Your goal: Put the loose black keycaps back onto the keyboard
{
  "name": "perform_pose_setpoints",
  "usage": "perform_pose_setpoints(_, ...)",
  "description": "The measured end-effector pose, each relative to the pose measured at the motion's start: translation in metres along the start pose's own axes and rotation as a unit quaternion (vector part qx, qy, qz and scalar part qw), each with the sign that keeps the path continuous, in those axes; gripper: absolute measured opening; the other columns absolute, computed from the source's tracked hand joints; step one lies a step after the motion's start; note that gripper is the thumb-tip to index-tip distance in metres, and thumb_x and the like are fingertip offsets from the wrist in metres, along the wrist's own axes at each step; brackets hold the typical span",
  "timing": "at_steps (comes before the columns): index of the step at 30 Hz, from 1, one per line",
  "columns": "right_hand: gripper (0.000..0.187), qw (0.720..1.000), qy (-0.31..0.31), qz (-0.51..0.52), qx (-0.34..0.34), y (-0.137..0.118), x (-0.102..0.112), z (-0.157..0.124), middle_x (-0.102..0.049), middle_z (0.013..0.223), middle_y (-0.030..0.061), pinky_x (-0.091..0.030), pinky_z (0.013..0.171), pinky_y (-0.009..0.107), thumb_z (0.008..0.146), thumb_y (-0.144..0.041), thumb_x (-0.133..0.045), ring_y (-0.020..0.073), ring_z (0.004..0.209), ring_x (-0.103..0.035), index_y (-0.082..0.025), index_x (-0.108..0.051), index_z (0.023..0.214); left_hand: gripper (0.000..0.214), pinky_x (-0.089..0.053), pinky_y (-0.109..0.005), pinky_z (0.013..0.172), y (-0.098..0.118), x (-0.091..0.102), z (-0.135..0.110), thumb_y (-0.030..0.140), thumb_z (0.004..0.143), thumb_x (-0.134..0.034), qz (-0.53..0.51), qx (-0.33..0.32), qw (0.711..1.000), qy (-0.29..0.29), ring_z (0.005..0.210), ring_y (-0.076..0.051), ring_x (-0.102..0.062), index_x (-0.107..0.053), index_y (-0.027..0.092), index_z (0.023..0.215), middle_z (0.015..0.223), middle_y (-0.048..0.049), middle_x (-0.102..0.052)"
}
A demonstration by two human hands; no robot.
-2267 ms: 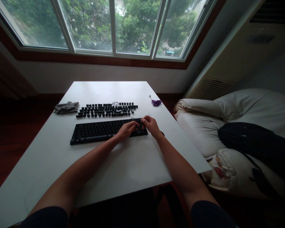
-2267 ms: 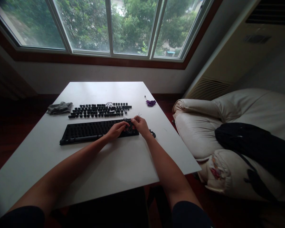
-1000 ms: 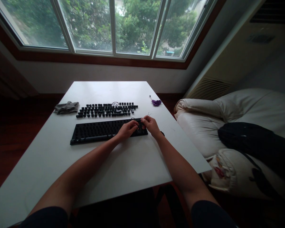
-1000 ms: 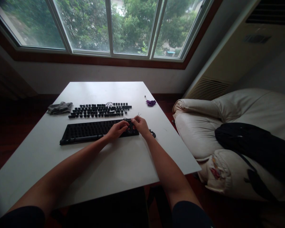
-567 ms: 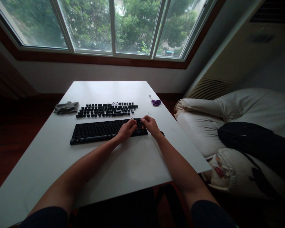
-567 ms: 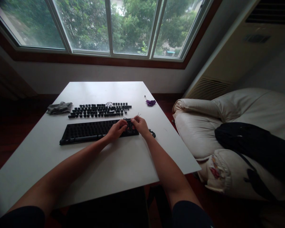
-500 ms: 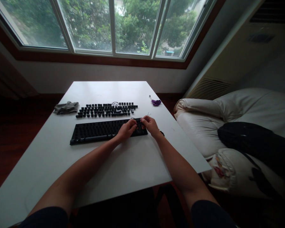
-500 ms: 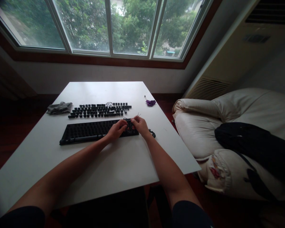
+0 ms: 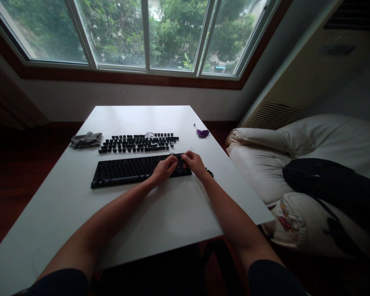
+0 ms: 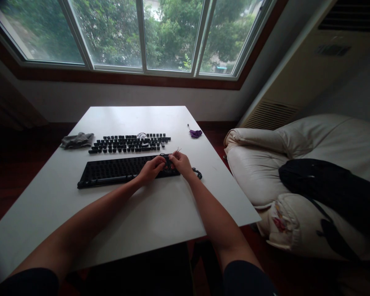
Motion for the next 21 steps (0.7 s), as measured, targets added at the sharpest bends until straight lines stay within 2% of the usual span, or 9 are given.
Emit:
perform_pose_setpoints(12, 0.041, 1.000, 0.000, -0.016, 0.003, 0.0008, 0.0005, -0.0004, -0.058, 0.057, -0.0033, -0.047, 0.047, 0.026, 0.077, -0.060, -0.071, 0.0133, 0.047, -0.055, -0.021, -0.058, 0.079, 0.019, -0.044, -0.024, 0.068, 0.0026, -0.0012, -0.0004, 0.034, 0.095, -0.056, 0.006, -0.007, 1.000, -0.017, 0.071, -0.014, -0.063, -0.066, 0.023, 0.107, 0.092, -0.0011, -0.076)
perform_pose_setpoints(21, 0.040, 1.000, -0.006, -0.008, 0.016, 0.0006, 0.0000, -0.0007, -0.058, 0.058, -0.0028, -0.045, 0.047, 0.026, 0.078, -0.059, -0.071, 0.0136, 0.047, -0.055, -0.021, -0.059, 0.079, 0.020, -0.043, -0.024, 0.065, 0.0003, -0.0029, -0.0003, 0.033, 0.093, -0.059, 0.002, -0.013, 1.000, -0.012, 0.068, -0.013, -0.060, -0.065, 0.022, 0.108, 0.089, -0.0002, -0.074)
Point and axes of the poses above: each hand's wrist, its own z-axis towards the middle knuckle, its own x-axis out of the back of the hand, y = z × x, the point moved 2 cm from there along z, towards the middle knuckle
